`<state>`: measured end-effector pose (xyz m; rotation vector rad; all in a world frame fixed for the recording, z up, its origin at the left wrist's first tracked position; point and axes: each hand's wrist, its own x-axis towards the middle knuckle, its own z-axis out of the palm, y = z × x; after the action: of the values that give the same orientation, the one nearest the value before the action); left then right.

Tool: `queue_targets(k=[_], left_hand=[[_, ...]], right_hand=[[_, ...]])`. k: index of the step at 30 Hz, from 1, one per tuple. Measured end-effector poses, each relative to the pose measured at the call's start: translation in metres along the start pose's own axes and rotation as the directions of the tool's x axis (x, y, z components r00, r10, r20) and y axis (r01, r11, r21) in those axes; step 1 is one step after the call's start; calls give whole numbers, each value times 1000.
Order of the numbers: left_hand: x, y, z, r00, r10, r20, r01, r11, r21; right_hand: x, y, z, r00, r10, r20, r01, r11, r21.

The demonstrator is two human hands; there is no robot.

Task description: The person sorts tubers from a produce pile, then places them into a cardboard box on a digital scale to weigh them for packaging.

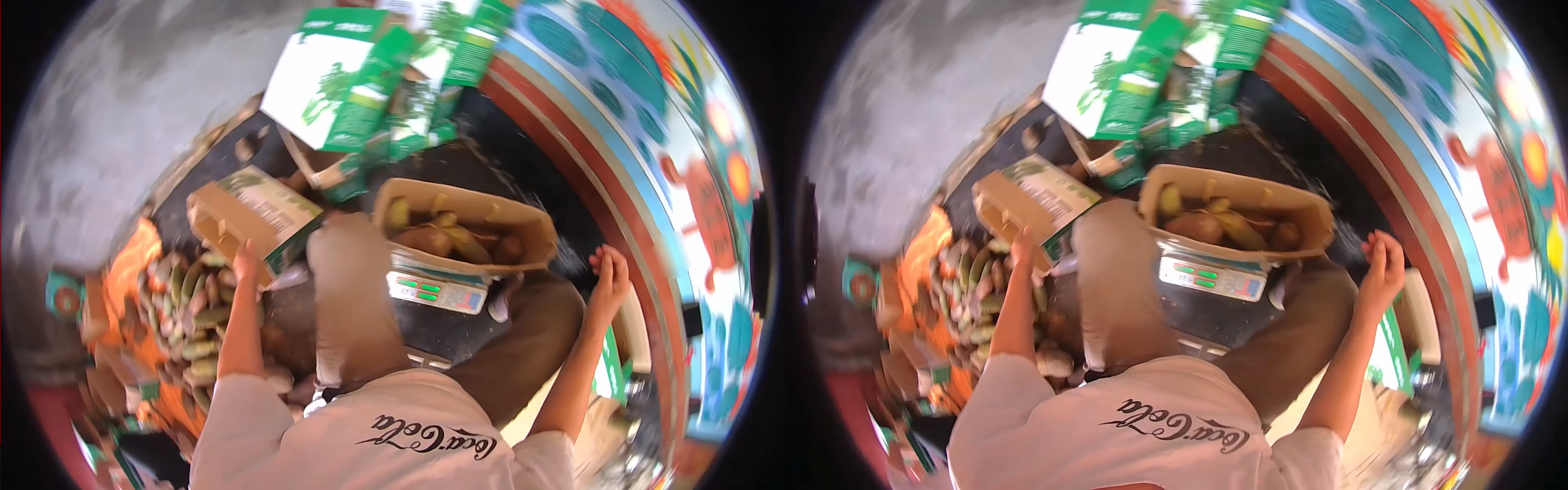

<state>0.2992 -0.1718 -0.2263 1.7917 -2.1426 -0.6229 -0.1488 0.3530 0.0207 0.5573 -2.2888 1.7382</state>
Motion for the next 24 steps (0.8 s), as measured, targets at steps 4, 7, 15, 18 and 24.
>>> queue_targets(k=[4,7,15,18,24], left_hand=[[17,-44,27,992,-94,81,116,930,-349],[-6,-19,21,992,-102,77,122,935,-333],[-33,-5,14,984,-175,-40,144,903,-406],[-47,10,3,991,130,-46,-135,979,-151],[-80,69,-30,988,131,-82,-151,717,-681]], right_hand=[[-8,56,-75,981,13,-193,-36,992,-120],[-35,104,-132,961,-26,-277,-147,798,-584],[-133,199,-200,956,176,-237,-284,336,-898],[-140,198,-210,941,205,-270,-327,343,-880],[-127,187,-220,950,173,-259,-307,372,-876]])
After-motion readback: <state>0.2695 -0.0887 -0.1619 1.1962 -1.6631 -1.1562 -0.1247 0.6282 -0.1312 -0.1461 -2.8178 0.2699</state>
